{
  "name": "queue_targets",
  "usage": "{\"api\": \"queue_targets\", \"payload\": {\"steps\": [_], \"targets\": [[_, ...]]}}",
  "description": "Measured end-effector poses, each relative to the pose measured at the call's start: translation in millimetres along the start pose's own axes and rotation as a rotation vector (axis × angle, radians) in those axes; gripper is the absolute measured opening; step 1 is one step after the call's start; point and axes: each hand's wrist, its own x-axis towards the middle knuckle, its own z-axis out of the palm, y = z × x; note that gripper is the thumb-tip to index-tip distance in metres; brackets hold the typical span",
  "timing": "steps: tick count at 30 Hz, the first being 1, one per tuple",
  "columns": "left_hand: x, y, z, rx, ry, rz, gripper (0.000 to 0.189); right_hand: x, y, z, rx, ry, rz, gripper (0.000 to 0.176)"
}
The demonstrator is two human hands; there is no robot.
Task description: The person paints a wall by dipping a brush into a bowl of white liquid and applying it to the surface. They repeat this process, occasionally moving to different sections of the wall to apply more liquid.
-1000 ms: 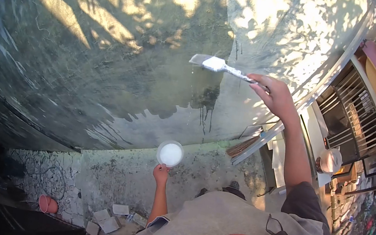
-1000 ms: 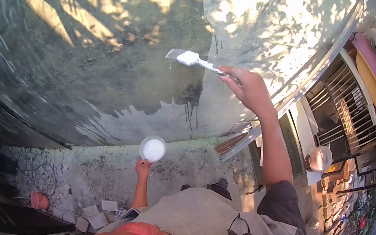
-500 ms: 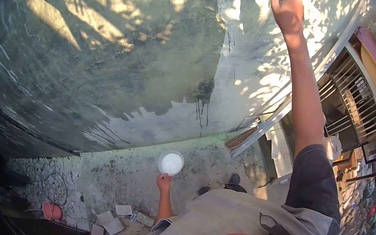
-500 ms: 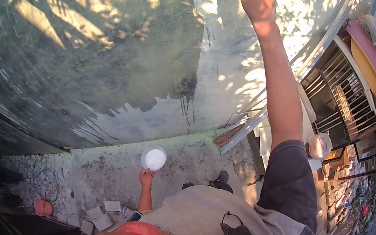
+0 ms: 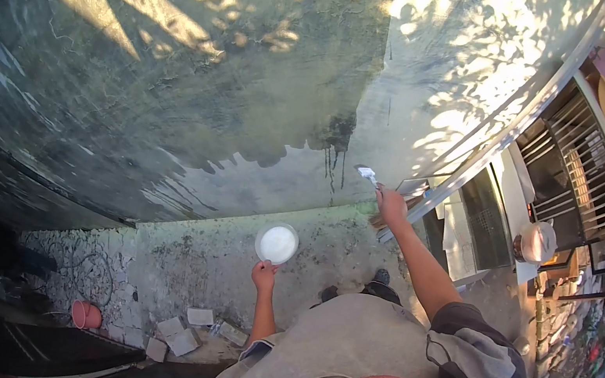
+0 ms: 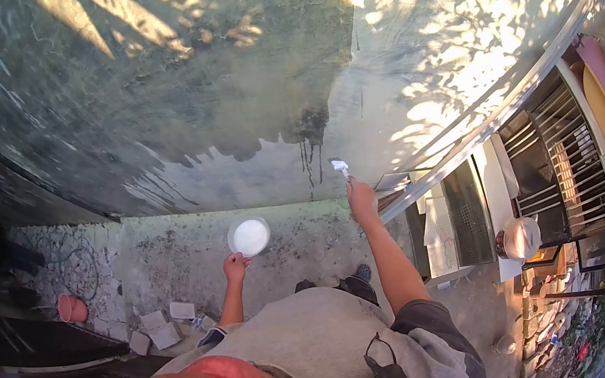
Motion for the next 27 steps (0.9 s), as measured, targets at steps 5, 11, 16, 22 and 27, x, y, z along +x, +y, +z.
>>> {"api": "queue_targets", "payload": {"steps": [5, 11, 16, 22, 27], "targets": [[3, 3, 1, -0.013, 0.007, -0.005, 0.021, 48, -9, -43, 0.030, -0.063, -0.127, 0.027], [-5, 3, 5, -0.025, 0.020, 0.001, 0.019, 135, -79, -228, 0.053, 0.244, -0.260, 0.026], [-17, -5, -1, -0.025, 0.002, -0.014, 0.020, 135, -139, -388, 0.102, 0.777, -0.560, 0.029], [-20, -8, -3, -0.012, -0.010, -0.019, 0.021, 142, -207, -485, 0.222, 1.028, -0.617, 0.032], [-19, -12, -1, -0.045, -0.004, -0.031, 0.022, 180, -186, -424, 0.466, 0.825, -0.855, 0.034]]}}
